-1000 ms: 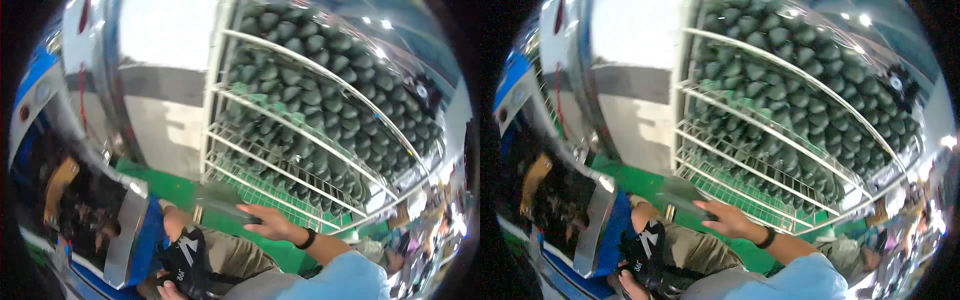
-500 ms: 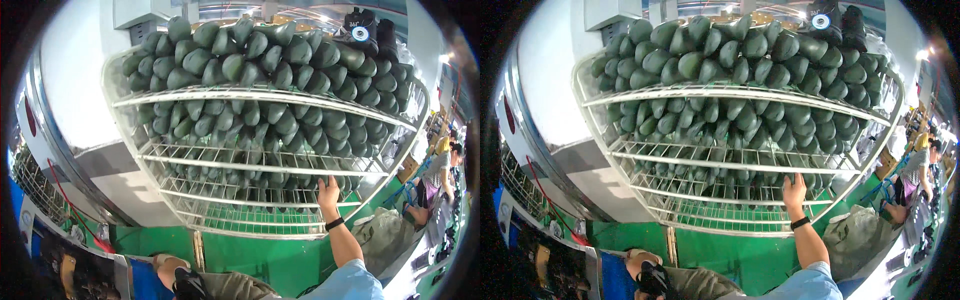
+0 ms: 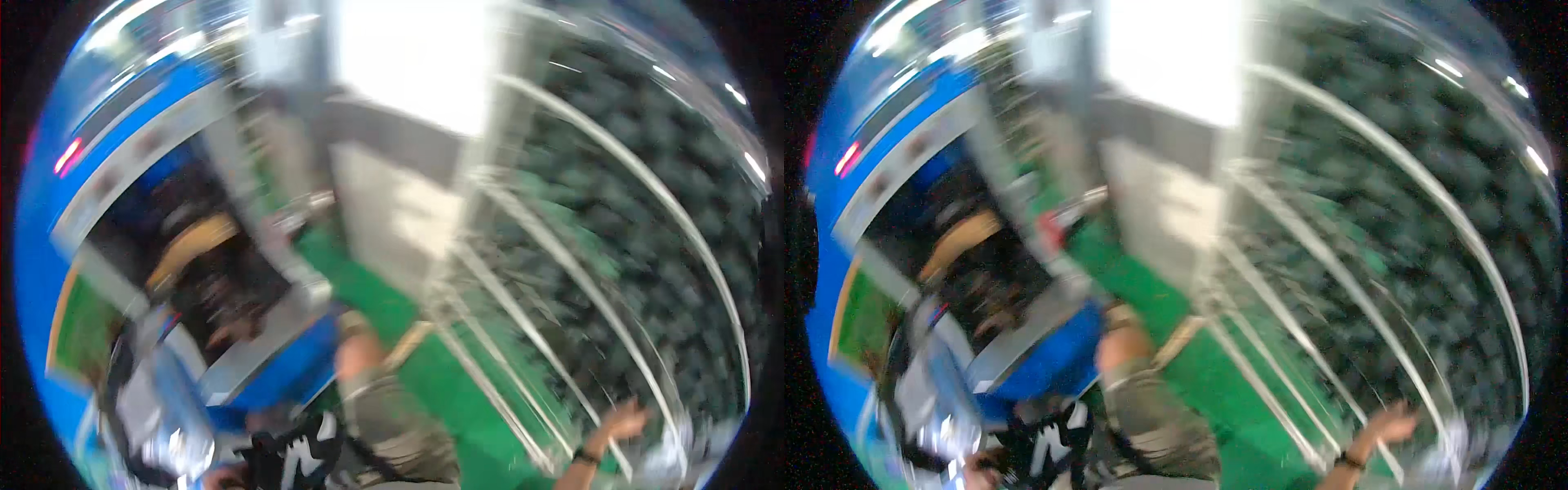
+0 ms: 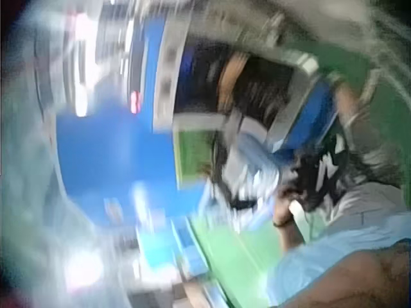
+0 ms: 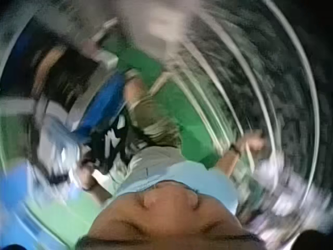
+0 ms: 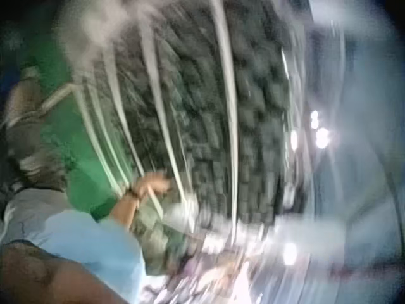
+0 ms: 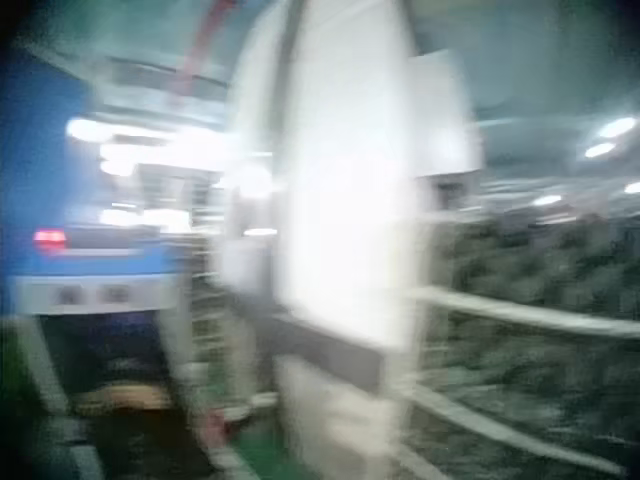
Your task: The operator takes shoe lasts from a rack and processes footwear through a lasting machine and a conveyor oven.
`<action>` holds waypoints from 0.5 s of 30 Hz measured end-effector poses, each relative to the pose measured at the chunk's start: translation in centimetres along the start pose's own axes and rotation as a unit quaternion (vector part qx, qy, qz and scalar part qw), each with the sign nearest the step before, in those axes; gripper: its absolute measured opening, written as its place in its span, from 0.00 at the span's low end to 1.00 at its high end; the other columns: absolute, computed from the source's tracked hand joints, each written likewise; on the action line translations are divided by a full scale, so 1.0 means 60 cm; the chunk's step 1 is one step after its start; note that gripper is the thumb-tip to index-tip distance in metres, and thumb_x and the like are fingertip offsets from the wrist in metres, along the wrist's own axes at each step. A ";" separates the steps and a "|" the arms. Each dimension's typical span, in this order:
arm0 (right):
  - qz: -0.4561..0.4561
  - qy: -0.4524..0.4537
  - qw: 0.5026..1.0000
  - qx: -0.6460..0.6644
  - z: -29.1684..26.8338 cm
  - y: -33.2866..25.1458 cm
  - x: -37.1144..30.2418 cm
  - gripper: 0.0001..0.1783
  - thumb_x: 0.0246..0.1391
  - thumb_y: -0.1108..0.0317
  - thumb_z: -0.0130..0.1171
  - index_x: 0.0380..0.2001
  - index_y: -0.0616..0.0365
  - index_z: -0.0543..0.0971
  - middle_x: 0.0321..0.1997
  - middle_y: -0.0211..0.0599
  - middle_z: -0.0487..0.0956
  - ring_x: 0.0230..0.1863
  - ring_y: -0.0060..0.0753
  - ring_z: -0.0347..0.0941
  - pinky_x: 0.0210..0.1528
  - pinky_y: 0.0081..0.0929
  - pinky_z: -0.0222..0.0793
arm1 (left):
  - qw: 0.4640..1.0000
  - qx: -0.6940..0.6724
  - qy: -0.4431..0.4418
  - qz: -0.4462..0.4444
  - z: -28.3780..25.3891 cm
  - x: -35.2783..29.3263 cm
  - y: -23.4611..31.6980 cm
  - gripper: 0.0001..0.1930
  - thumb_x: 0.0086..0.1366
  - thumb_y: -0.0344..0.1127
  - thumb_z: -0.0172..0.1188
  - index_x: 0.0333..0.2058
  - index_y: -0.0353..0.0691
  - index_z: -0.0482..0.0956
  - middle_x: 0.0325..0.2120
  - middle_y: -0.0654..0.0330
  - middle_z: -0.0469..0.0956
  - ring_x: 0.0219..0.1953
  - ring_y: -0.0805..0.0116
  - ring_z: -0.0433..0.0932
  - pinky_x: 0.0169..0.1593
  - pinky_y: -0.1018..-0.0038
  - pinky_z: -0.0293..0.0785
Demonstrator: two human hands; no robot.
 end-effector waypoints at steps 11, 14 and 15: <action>-0.563 -0.568 0.544 0.254 0.018 -0.565 -0.599 0.15 0.63 0.66 0.59 0.51 0.59 0.82 0.38 0.49 0.84 0.40 0.48 0.80 0.44 0.40 0.75 | 0.826 0.486 0.264 -0.105 -0.389 -0.054 0.057 0.17 0.56 0.46 0.68 0.29 0.34 0.83 0.45 0.45 0.81 0.54 0.42 0.74 0.56 0.57 0.70; -0.534 -0.639 0.496 0.244 -0.001 -0.599 -0.668 0.15 0.65 0.64 0.57 0.48 0.61 0.83 0.39 0.50 0.84 0.43 0.50 0.80 0.46 0.40 0.75 | 0.802 0.507 0.284 -0.135 -0.453 -0.042 -0.025 0.23 0.61 0.56 0.60 0.28 0.38 0.84 0.29 0.44 0.81 0.40 0.45 0.79 0.44 0.55 0.74; -0.512 -0.675 0.492 0.200 0.010 -0.598 -0.690 0.16 0.66 0.63 0.56 0.49 0.61 0.83 0.43 0.51 0.84 0.45 0.51 0.80 0.48 0.41 0.75 | 0.812 0.479 0.303 -0.138 -0.476 -0.040 -0.040 0.24 0.62 0.58 0.58 0.27 0.40 0.85 0.25 0.43 0.80 0.37 0.47 0.80 0.42 0.54 0.75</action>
Point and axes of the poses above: each hand's wrist, its own x-axis towards the middle knuckle, its own z-axis out of the palm, y = z × x, the point moved 7 cm from there along x, towards the middle knuckle
